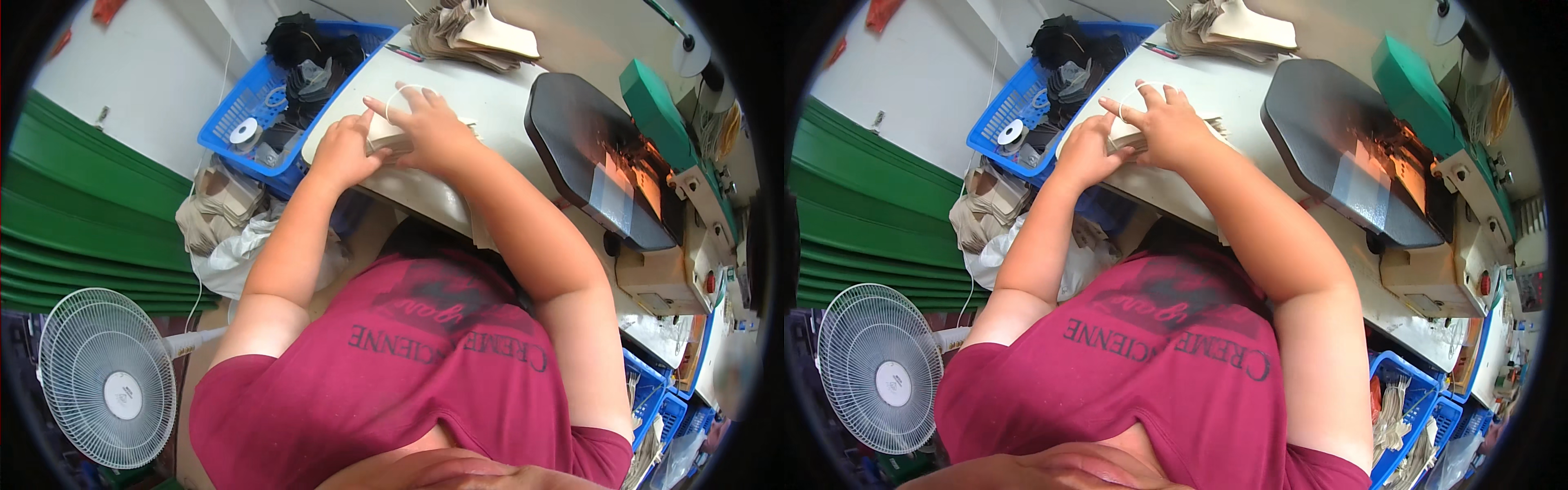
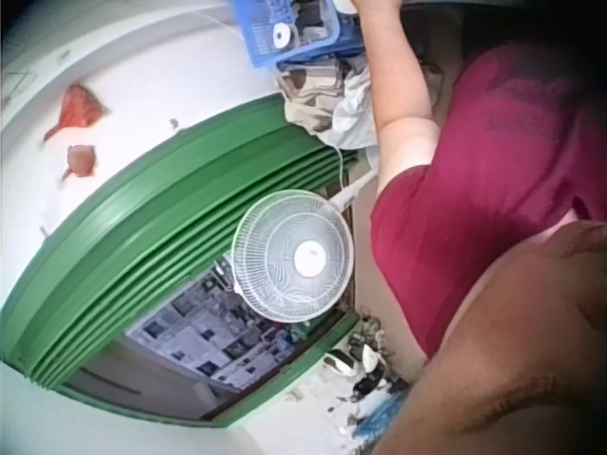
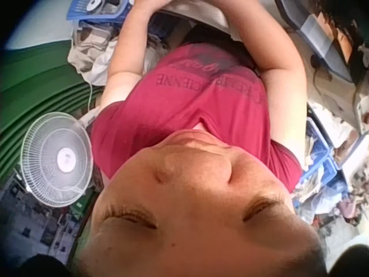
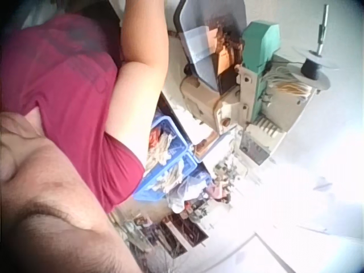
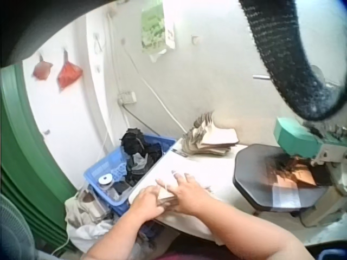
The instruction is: The worker is using an industrial machine to stitch or bond white shoe upper components together.
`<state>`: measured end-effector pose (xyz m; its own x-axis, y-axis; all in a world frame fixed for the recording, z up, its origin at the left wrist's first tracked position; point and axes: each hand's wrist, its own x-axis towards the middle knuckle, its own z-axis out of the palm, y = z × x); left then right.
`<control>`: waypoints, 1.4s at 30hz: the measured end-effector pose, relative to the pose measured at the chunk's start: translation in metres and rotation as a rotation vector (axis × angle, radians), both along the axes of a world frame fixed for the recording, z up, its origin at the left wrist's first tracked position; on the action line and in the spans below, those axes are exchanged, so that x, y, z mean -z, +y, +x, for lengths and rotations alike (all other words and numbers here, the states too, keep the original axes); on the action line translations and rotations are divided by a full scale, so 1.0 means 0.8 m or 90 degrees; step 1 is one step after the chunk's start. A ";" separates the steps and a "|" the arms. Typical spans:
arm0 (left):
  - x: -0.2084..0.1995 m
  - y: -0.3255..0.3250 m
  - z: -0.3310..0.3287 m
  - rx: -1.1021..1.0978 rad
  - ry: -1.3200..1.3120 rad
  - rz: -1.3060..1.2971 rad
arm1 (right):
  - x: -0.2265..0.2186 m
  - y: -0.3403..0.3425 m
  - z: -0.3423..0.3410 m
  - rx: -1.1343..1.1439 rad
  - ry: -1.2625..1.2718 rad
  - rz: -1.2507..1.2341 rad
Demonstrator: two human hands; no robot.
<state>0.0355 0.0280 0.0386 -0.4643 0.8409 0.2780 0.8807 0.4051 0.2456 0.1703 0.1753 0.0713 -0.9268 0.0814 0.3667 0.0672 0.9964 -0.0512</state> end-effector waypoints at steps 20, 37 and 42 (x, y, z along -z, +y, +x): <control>0.004 0.009 -0.126 0.078 -0.693 0.006 | 0.004 -0.004 -0.040 0.070 -0.259 -0.084; 0.061 0.005 -0.117 0.122 -0.950 0.197 | 0.006 -0.004 -0.040 0.085 -0.252 -0.076; 0.067 -0.009 -0.135 0.189 -0.938 0.245 | 0.002 -0.007 -0.040 0.080 -0.251 -0.077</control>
<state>-0.0726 0.0212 -0.0147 -0.3474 0.9366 -0.0458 -0.1898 -0.0224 0.9816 0.1387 0.1701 0.0695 -0.9743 0.2229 -0.0330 0.2252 0.9678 -0.1129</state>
